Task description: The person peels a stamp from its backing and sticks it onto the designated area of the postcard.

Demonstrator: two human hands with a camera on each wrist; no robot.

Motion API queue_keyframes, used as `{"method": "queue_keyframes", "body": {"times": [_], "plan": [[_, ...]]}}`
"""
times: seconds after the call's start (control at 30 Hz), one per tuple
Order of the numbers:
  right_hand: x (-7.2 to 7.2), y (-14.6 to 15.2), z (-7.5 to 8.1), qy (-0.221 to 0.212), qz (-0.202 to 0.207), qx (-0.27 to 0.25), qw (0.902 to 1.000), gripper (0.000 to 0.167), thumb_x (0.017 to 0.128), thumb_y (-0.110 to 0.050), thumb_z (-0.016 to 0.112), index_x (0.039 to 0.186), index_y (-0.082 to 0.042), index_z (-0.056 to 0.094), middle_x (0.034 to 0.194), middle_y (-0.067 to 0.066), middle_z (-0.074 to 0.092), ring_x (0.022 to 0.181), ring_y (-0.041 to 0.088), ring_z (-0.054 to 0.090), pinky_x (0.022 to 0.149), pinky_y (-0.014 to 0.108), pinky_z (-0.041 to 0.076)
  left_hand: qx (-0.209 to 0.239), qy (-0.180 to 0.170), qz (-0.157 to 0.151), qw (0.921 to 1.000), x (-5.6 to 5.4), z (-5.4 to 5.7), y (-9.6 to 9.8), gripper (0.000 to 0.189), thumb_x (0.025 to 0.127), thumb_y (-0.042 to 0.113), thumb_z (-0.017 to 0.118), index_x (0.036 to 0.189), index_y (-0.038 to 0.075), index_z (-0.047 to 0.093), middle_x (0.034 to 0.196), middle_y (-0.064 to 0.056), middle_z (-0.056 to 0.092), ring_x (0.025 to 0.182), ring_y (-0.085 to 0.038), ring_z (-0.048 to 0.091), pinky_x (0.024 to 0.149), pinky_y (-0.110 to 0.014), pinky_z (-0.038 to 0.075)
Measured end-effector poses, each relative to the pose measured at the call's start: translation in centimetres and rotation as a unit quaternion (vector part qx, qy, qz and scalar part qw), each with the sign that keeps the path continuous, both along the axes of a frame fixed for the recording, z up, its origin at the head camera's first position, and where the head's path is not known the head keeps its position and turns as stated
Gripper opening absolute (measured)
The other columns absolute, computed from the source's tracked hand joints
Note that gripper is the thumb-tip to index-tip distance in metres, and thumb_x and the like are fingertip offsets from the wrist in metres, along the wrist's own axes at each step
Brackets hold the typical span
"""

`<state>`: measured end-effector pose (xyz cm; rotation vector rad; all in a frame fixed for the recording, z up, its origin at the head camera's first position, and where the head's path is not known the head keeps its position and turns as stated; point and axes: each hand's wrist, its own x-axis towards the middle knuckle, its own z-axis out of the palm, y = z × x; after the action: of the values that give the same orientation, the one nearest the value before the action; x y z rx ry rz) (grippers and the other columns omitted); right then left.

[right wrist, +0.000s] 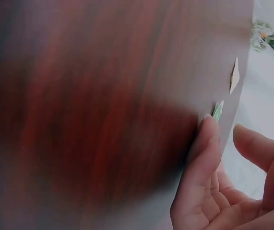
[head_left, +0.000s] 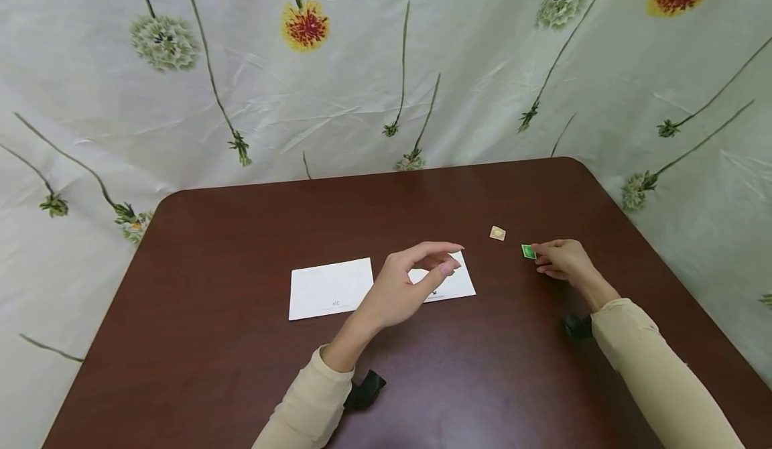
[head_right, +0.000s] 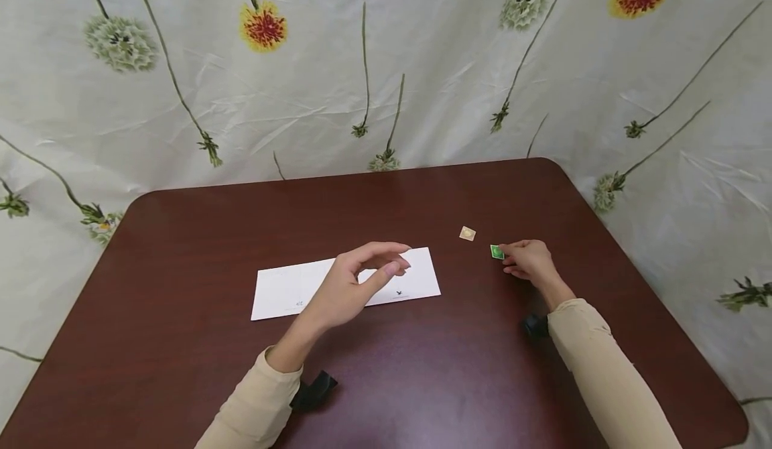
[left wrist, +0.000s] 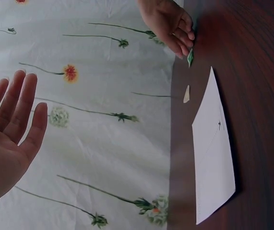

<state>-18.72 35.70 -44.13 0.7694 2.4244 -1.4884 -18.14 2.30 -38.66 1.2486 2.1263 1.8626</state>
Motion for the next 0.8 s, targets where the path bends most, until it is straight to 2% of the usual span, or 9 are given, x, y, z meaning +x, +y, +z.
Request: {"method": "queue_keyframes", "body": {"times": [0.17, 0.33, 0.57, 0.7, 0.8], "plan": [[-0.7, -0.4, -0.2, -0.002, 0.004, 0.068, 0.9977, 0.035, 0.092, -0.023, 0.062, 0.108, 0.007, 0.059, 0.079, 0.005, 0.060, 0.059, 0.008, 0.059, 0.057, 0.022, 0.051, 0.003, 0.001, -0.001, 1.0000, -0.1, 0.0, 0.0, 0.025, 0.096, 0.012, 0.057, 0.120, 0.008, 0.063, 0.098, -0.004, 0.068, 0.087, -0.012, 0.064, 0.078, -0.029, 0.050], [-0.8, -0.5, -0.3, -0.003, 0.005, 0.095, 0.9954, 0.027, 0.091, -0.021, 0.063, 0.099, 0.004, 0.061, 0.078, 0.004, 0.056, 0.060, 0.009, 0.054, 0.055, 0.022, 0.049, 0.003, -0.001, 0.001, 1.0000, -0.1, -0.1, -0.1, 0.026, 0.096, 0.012, 0.058, 0.121, 0.009, 0.063, 0.098, -0.002, 0.068, 0.086, -0.009, 0.064, 0.076, -0.029, 0.050], [0.5, -0.4, -0.1, 0.027, -0.015, 0.064, 0.9974, 0.024, 0.092, -0.020, 0.063, 0.099, 0.002, 0.058, 0.079, 0.002, 0.060, 0.062, 0.007, 0.061, 0.057, 0.024, 0.047, 0.006, -0.001, -0.007, 1.0000, -0.2, -0.2, 0.2, 0.025, 0.096, 0.011, 0.058, 0.120, 0.007, 0.063, 0.097, -0.005, 0.068, 0.086, -0.011, 0.064, 0.079, -0.029, 0.050], [2.1, -0.4, -0.1, 0.046, -0.016, 0.042, 0.9979, 0.028, 0.093, -0.023, 0.063, 0.105, 0.001, 0.056, 0.086, 0.001, 0.060, 0.067, 0.006, 0.062, 0.062, 0.025, 0.048, 0.003, -0.010, -0.013, 0.9999, 0.0, -0.2, 0.3, 0.025, 0.096, 0.012, 0.058, 0.120, 0.007, 0.063, 0.097, -0.004, 0.069, 0.085, -0.012, 0.064, 0.077, -0.030, 0.050], [3.5, -0.9, 0.3, 0.079, -0.008, 0.022, 0.9966, 0.033, 0.093, -0.025, 0.063, 0.109, 0.002, 0.054, 0.087, 0.000, 0.063, 0.070, 0.009, 0.062, 0.064, 0.027, 0.049, -0.006, -0.020, -0.016, 0.9997, 0.1, -0.4, 0.3, 0.026, 0.095, 0.012, 0.059, 0.121, 0.007, 0.063, 0.097, -0.003, 0.068, 0.086, -0.014, 0.065, 0.078, -0.030, 0.050]]}}
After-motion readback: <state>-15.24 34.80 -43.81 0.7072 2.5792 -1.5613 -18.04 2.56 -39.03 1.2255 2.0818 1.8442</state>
